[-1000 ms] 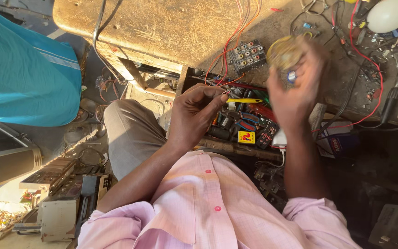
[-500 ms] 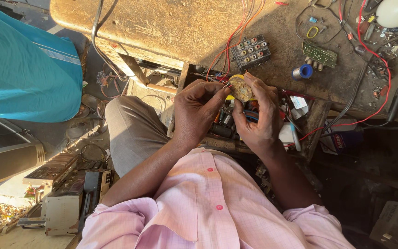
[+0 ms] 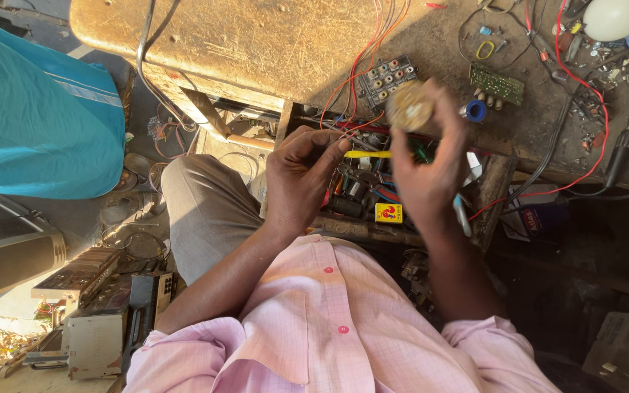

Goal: The person sits at a cluttered workbench and uses a soldering iron to attach wires to a small black electronic module. They strip wire ends with pliers, apply solder, and wrap connections with red electrical tape.

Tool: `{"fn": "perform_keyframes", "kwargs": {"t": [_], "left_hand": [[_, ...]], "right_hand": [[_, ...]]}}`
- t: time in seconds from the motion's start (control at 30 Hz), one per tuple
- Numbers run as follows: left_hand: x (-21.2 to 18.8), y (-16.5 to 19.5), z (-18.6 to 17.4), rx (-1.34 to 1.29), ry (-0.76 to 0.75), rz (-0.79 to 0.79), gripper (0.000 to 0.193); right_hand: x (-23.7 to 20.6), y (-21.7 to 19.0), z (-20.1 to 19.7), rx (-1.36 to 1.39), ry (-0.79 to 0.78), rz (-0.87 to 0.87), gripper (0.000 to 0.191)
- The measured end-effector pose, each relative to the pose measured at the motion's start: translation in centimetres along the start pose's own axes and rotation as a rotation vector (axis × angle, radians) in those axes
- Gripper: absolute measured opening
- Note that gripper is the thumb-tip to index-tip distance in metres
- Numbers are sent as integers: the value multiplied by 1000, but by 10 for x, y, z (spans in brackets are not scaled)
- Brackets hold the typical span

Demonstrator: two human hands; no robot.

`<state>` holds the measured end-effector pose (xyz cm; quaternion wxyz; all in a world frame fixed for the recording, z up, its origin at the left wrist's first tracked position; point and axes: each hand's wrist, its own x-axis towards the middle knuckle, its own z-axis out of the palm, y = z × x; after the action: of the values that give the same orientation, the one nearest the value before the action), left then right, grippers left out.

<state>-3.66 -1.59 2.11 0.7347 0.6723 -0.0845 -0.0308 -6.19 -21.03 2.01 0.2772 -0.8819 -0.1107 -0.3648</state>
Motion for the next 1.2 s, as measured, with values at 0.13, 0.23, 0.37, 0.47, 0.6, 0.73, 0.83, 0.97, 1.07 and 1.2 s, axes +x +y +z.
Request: {"fn": "perform_keyframes", "kwargs": {"t": [0.13,0.23,0.37,0.47,0.6,0.73,0.83,0.97,1.07,1.2], "left_hand": [[-2,0,-3,-41,-30,28,13],[-3,-1,-2,-92,-70,-22,14],[-3,-3,-1,-237,-98,-242,16],[-2,-5,-2,-173,-91,-135,15],[-1,-6,0,-108,-92,-70,15],[1,-4,6,9,-80,-19,13],[3,-3,7,34,-77,33,11],[6,-1,7,54,-62,24,11],[9,0,6,91,-56,64,10],[12,2,8,168,-33,110,11]], "right_hand": [[24,41,-20,-269,-36,172,78],[47,66,-24,-333,-72,191,74],[55,72,-22,-414,-207,274,72],[47,65,-22,-389,-201,228,72],[45,68,-23,-514,-210,154,80],[54,81,-20,-477,-321,363,64],[57,80,-17,-498,-249,293,64],[49,54,-23,-150,-40,139,68],[33,22,-31,44,-59,-44,66],[17,-8,-31,-86,-155,-287,66]]}}
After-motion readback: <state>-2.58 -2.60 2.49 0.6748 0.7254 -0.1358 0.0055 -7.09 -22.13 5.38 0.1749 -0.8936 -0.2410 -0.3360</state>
